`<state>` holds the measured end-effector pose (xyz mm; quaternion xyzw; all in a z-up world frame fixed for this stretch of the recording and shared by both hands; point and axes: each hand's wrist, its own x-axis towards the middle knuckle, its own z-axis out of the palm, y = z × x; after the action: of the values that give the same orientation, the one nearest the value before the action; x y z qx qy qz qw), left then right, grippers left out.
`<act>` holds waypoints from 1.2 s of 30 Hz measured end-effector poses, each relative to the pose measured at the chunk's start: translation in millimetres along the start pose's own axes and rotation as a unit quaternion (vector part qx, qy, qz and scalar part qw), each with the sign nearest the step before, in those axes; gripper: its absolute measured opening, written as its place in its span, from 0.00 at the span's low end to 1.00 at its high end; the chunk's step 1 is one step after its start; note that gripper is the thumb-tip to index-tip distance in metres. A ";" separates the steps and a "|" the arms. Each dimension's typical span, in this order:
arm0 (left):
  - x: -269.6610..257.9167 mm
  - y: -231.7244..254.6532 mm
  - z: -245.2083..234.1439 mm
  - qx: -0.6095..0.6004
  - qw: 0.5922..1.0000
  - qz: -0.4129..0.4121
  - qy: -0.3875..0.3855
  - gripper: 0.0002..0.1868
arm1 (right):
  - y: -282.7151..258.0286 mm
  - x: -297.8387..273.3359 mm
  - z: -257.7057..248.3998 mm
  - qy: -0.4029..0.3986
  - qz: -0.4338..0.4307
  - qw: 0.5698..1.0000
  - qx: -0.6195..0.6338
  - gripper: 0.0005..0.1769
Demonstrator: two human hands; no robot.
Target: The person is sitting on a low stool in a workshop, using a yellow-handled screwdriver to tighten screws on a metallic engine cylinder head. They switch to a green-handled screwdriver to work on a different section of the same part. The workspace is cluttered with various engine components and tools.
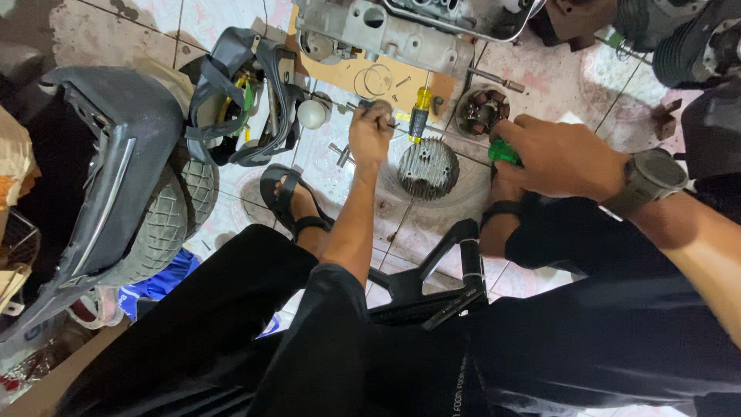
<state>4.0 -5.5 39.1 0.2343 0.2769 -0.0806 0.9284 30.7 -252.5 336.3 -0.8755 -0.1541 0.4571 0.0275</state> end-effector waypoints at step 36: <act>3.3 31.3 -21.5 0.606 0.779 0.159 0.014 0.06 | 1.1 4.9 -3.5 0.015 -0.001 1.000 -0.004 0.22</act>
<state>5.2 32.2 33.6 0.7904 0.1428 -0.0792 0.5905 36.5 -251.8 334.2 -0.8825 -0.1561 0.4429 0.0268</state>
